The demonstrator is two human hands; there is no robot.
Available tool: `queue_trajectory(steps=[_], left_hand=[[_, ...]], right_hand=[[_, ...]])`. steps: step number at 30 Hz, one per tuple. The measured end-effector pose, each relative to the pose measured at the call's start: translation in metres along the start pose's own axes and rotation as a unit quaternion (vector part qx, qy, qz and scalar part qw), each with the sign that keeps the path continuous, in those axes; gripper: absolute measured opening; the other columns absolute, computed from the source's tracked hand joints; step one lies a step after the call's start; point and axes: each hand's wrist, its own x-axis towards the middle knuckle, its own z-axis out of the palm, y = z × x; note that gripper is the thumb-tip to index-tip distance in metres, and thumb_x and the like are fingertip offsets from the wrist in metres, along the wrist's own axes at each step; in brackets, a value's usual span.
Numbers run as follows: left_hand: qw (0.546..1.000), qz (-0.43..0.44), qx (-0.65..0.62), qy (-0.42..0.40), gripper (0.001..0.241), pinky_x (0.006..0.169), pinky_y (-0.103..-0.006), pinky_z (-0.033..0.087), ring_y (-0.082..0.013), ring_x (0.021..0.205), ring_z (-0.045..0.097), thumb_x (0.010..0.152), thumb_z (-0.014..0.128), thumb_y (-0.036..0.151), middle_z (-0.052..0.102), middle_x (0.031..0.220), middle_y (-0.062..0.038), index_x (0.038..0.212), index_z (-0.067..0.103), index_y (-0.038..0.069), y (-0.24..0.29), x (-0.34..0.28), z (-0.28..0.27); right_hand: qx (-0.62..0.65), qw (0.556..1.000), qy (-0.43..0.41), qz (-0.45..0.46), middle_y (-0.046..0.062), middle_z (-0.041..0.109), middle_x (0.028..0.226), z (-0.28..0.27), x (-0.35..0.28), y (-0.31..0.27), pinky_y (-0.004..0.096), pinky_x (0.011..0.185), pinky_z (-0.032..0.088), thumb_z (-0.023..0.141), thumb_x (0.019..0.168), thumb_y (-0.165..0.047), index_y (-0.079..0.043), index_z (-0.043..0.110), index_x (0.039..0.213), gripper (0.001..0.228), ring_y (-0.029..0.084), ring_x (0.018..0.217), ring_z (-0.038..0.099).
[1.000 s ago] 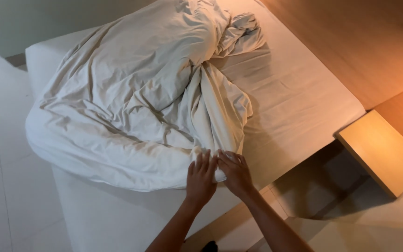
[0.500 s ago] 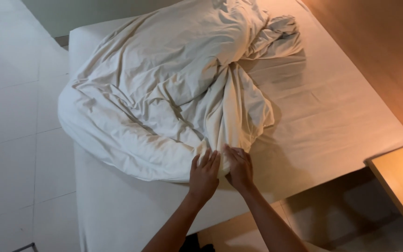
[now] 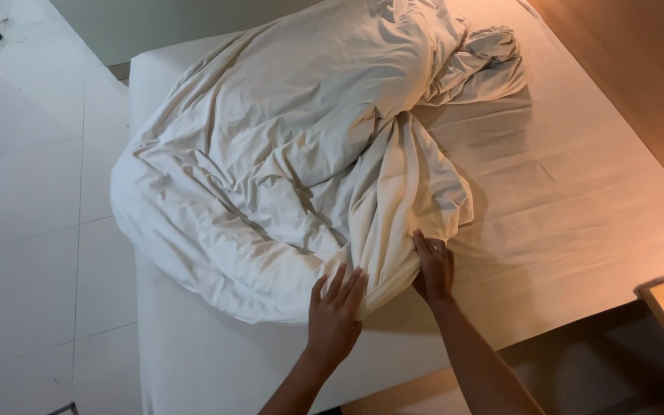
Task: The person folds a white bed sheet on a bed. They smooth the fabric, fold the edges, and roll the sheet into a compact bundle using both hands.
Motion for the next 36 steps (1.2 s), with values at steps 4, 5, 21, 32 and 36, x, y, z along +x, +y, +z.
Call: queue_trajectory(steps=[4,5,21,32,36], left_hand=[[1.000,-0.002,-0.001,-0.021,0.078,0.115,-0.0526,0.027,-0.0324,0.147,0.041,0.064,0.067,-0.011,0.060,0.147,-0.012,0.140,0.057,0.004,-0.011,0.002,0.016],[1.000,-0.003,0.007,-0.026,0.079,0.115,-0.0521,0.028,-0.0320,0.147,0.042,0.065,0.068,-0.011,0.059,0.148,-0.011,0.141,0.056,0.005,-0.012,0.003,0.018],[0.998,-0.003,0.046,-0.042,0.073,0.114,-0.0531,0.034,-0.0325,0.144,0.046,0.069,0.065,-0.010,0.058,0.149,-0.007,0.139,0.059,0.011,0.005,0.021,0.100],[1.000,0.004,-0.024,0.016,0.082,0.109,-0.0592,0.030,-0.0409,0.147,0.034,0.079,0.074,0.014,0.041,0.157,-0.023,0.152,0.038,0.001,0.103,0.094,0.118],[0.999,-0.027,-0.018,-0.002,0.081,0.110,-0.0579,0.032,-0.0409,0.146,0.035,0.076,0.071,0.008,0.048,0.153,-0.019,0.151,0.042,0.004,0.113,0.116,0.126]], right_hand=[[-0.012,1.000,-0.002,0.001,0.009,0.074,0.117,-0.008,0.004,0.006,0.041,0.100,0.045,0.074,0.076,-0.007,-0.005,0.054,0.148,0.075,0.028,0.118,0.061],[-0.011,1.000,-0.004,0.000,0.010,0.074,0.117,-0.008,0.001,0.010,0.041,0.099,0.044,0.075,0.076,-0.007,-0.005,0.054,0.147,0.075,0.028,0.118,0.061],[-0.065,0.996,-0.026,-0.063,0.013,0.064,0.141,-0.111,0.000,0.083,0.044,0.105,0.042,0.082,0.070,-0.006,-0.004,0.056,0.142,0.076,0.029,0.128,0.057],[-0.036,0.992,0.012,-0.122,0.015,0.062,0.144,-0.140,0.018,0.066,0.046,0.107,0.038,0.076,0.077,-0.007,-0.002,0.057,0.142,0.067,0.032,0.129,0.057],[-0.008,0.993,-0.010,-0.121,0.015,0.063,0.144,-0.117,0.013,0.055,0.045,0.110,0.039,0.073,0.078,-0.005,-0.003,0.059,0.137,0.060,0.031,0.132,0.057]])
